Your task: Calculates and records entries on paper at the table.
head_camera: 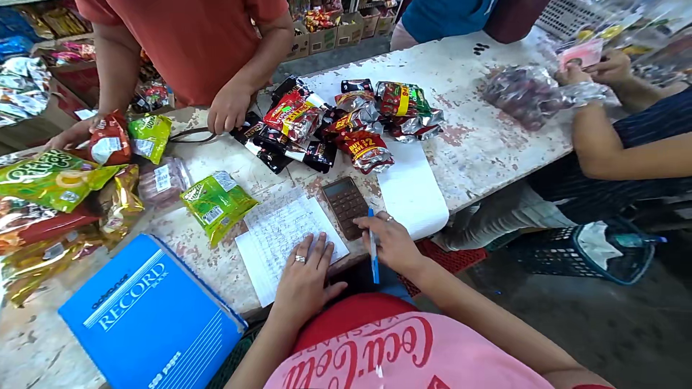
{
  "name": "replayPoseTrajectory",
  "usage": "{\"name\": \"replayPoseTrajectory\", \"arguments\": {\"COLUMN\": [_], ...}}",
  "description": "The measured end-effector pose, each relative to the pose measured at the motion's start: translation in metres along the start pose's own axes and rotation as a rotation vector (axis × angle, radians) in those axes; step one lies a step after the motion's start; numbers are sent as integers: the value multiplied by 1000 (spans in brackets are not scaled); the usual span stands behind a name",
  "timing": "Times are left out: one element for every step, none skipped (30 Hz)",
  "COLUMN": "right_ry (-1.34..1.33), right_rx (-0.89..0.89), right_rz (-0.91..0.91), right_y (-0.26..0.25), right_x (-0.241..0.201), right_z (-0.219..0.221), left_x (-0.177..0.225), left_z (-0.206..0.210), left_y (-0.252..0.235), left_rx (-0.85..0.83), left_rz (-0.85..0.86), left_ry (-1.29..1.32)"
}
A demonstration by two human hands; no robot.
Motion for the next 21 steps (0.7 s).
{"name": "replayPoseTrajectory", "arguments": {"right_ry": [-6, -3, 12, 28, 32, 27, 21, 13, -4, -22, -34, -31, -20, -8, 3, 13, 22, 30, 26, 22, 18], "right_rx": [9, 27, 45, 42, 19, -3, -17, -24, -26, -20, -19, -33, -54, -69, -57, -37, -16, -18, -43, -50, -32], "right_rz": [19, 36, 52, 72, 94, 106, 110, 103, 81, 44, 0, -33, -48, -41, -24, 1, 32, 70, 105, 111, 79], "right_y": [2, 3, 4, 4, 4, 3, 2, 0, 0, 1, 2, 1, 0, -2, -6, -11, -15, -19, -22, -22, -19], "right_x": [2, 6, 10, 15, 19, 20, 20, 17, 13, 9, 5, 1, -2, -4, -5, -3, -1, 2, 4, 4, 2], "right_z": [-4, -7, -9, -11, -12, -12, -14, -14, -13, -10, -6, -2, 2, 3, 4, 4, 3, 3, 2, 1, 2], "left_x": [0, 0, 0, 0, 0, 0, 0, 0, 0, 0, 0, 0, 0, 0, 0, 0, 0, 0, 0, 0, 0], "left_z": [0, 0, 1, 1, 2, 2, 2, 2, 2, 2, 2, 1, 1, 1, 1, 0, 1, 1, 2, 2, 2], "left_y": [0, 0, 0, 0, 0, -1, -1, -1, -1, -1, -1, -1, -1, -1, -1, -1, -1, -1, -1, -1, -1], "left_rx": [-12, -21, -25, -24, -21, -16, -14, -14, -18, -20, -22, -26, -26, -27, -27, -28, -26, -23, -21, -18, -13], "left_rz": [-1, -1, -1, -1, -1, 1, 0, -2, -3, -3, -4, -6, -5, -5, -6, -6, -7, -6, -4, -2, 0], "left_ry": [0, 0, -6, -12, -17, -24, -28, -27, -26, -25, -24, -21, -18, -18, -18, -17, -17, -21, -24, -27, -30]}}
Point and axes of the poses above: each hand's wrist, its own y-axis away from the middle knuckle, its own z-axis out of the palm, x = y × z, the point moved 2 cm from there along -y, towards the middle knuckle, and after that the axes turned 1 degree about y, right-handed, at the moved point
